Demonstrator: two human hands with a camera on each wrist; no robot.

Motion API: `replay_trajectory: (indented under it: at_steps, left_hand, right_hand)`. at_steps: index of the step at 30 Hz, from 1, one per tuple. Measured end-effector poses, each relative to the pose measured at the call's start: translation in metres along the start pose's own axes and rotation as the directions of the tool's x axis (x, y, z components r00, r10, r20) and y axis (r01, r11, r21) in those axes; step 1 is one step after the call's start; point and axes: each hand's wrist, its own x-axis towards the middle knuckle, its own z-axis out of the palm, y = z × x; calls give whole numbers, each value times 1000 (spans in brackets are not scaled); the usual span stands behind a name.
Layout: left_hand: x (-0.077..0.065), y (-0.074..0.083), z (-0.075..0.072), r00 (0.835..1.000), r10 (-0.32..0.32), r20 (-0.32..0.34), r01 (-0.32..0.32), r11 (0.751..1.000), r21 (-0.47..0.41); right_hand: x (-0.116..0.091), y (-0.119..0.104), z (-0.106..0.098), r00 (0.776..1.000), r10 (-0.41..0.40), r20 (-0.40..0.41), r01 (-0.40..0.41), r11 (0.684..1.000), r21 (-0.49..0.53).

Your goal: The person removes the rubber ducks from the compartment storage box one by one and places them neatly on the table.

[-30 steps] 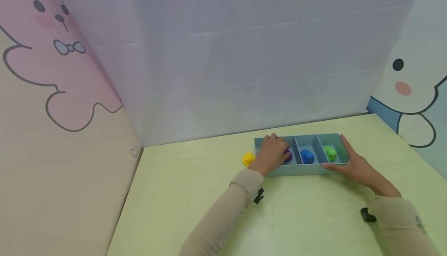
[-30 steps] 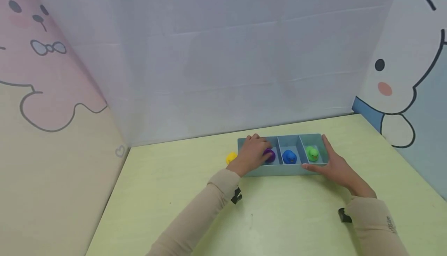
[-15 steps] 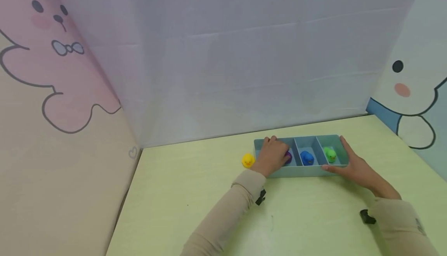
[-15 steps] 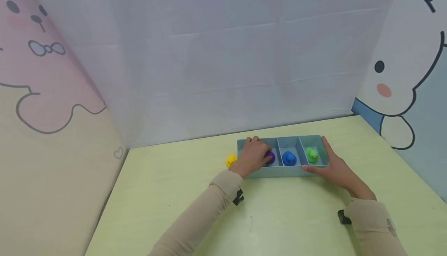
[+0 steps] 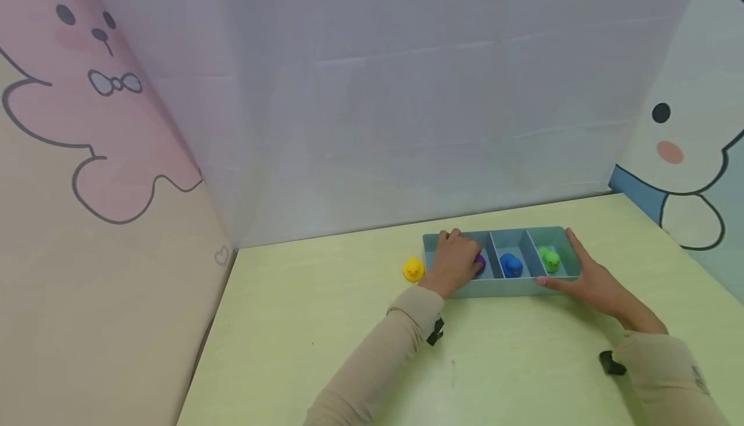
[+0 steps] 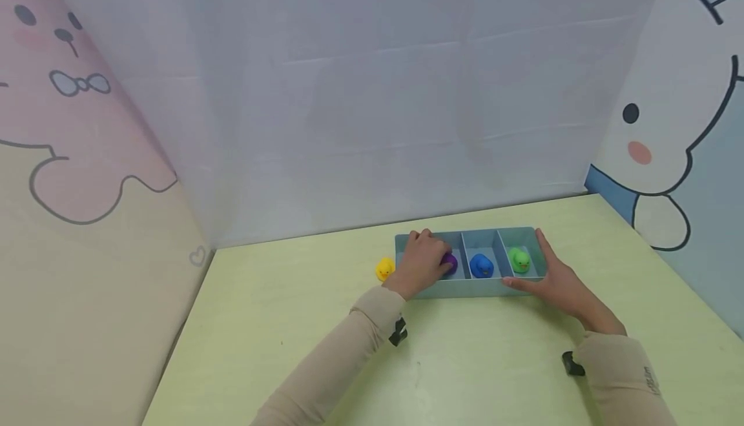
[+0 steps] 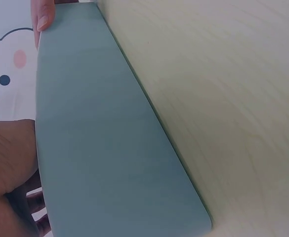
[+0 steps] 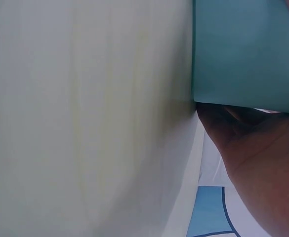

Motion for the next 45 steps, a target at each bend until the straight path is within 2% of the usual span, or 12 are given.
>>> replay_trajectory:
  at_steps: [7, 17, 26, 36, 45]
  left_hand:
    - [-2, -2, 5, 999, 3, -35, -3, 1000, -18]
    - [-9, -2, 1, 997, 4, -81, -10, 997, -76]
    - [-14, -2, -8, 993, -8, -118, -7, 992, -123]
    - [-21, -2, -19, 971, 17, -239, -55, 986, -154]
    - [-27, -11, -32, 965, -27, -260, -30, 977, -213]
  right_hand:
    - [0, 1, 1, 1000, -6, -1, 6, 1000, -3]
    - [-3, -1, -1, 1000, -5, -1, 5, 1000, -10]
    - [-4, -2, -2, 1000, -5, 1, 6, 1000, -6]
    - [-4, 0, -2, 1000, -19, -1, 19, 1000, 12]
    - [-4, -1, -2, 1000, -9, 5, 9, 1000, 13]
